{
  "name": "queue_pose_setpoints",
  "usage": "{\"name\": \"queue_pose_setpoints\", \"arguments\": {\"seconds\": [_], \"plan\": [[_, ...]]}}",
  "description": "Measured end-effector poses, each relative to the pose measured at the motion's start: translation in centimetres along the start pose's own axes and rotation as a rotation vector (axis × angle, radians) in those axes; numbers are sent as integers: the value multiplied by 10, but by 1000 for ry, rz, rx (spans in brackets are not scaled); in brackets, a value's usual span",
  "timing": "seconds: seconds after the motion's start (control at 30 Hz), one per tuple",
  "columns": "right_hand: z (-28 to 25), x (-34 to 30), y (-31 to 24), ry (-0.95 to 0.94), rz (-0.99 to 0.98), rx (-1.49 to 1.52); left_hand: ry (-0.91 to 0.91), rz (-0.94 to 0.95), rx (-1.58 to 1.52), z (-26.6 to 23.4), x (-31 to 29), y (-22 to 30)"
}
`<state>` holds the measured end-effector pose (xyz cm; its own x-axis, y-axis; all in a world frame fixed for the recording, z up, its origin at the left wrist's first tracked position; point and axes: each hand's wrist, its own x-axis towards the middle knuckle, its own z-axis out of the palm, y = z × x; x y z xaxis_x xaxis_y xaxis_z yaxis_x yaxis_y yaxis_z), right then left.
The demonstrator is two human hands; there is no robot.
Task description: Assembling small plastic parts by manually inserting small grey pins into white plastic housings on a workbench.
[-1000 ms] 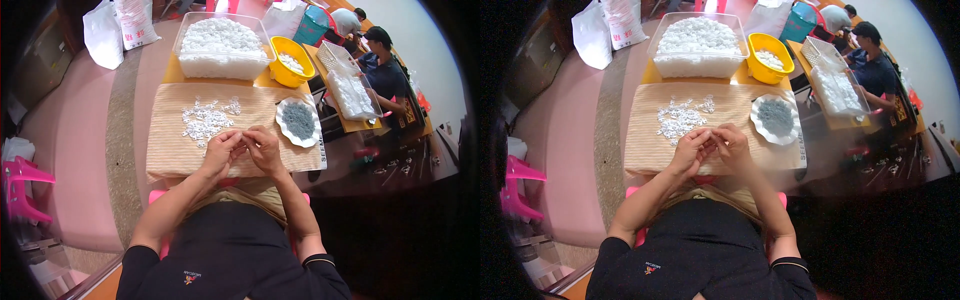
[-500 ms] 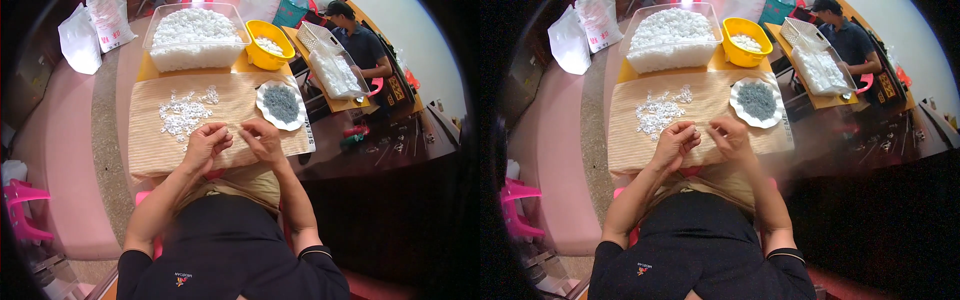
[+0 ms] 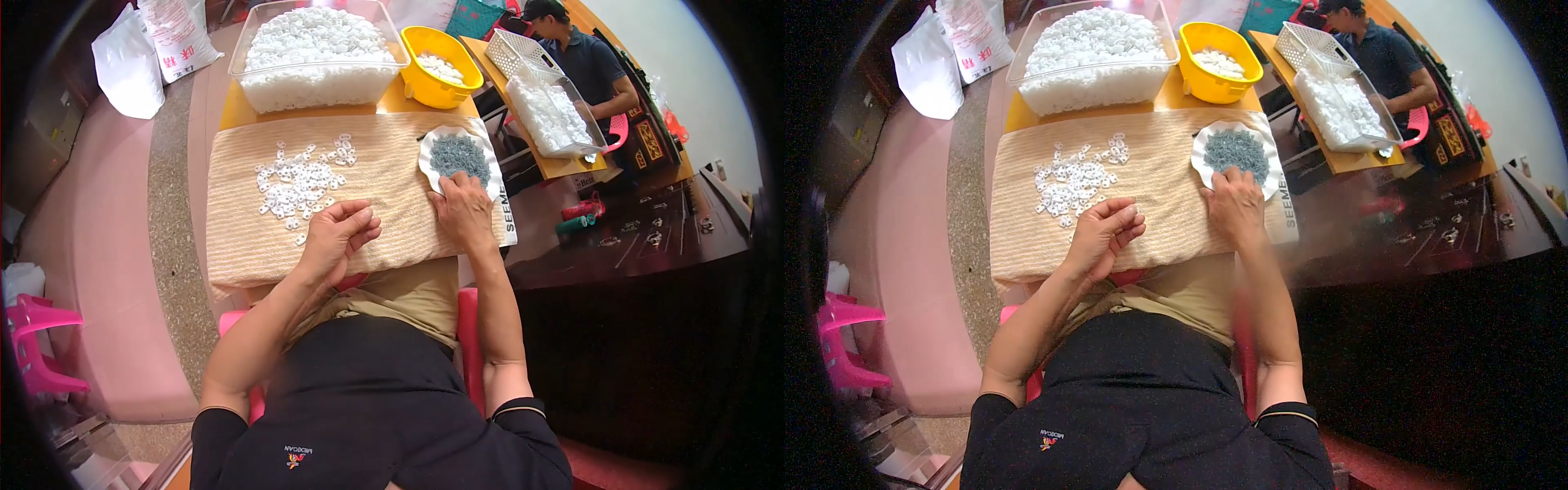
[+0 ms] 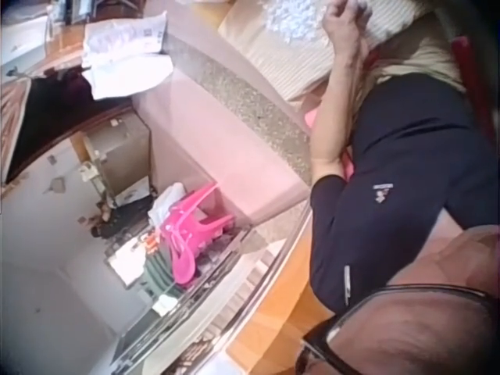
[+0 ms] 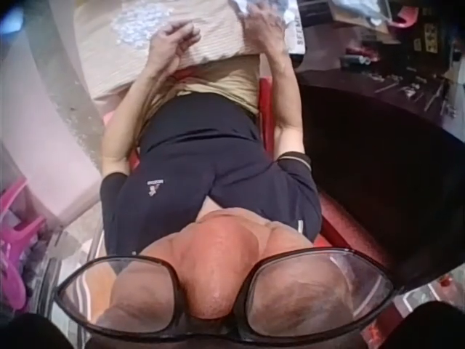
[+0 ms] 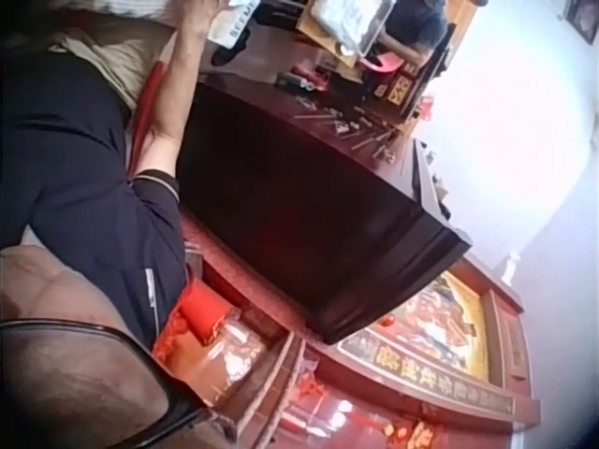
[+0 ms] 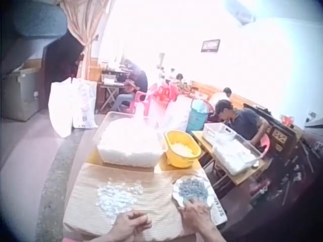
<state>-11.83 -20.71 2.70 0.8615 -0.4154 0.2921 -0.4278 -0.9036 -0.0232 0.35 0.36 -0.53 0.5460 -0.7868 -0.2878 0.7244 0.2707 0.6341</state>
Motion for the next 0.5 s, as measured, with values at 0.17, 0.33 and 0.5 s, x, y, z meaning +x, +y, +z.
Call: {"name": "queue_pose_setpoints", "arguments": {"seconds": [0.17,0.33,0.5], "plan": [[3,-1,0,17,-9,13,7,-8,-4,2,-1,1],[6,-4,2,66,-36,57,9,-11,2,3,-2,2],[8,-4,2,168,-32,107,-4,-22,3,4,-3,1]]}}
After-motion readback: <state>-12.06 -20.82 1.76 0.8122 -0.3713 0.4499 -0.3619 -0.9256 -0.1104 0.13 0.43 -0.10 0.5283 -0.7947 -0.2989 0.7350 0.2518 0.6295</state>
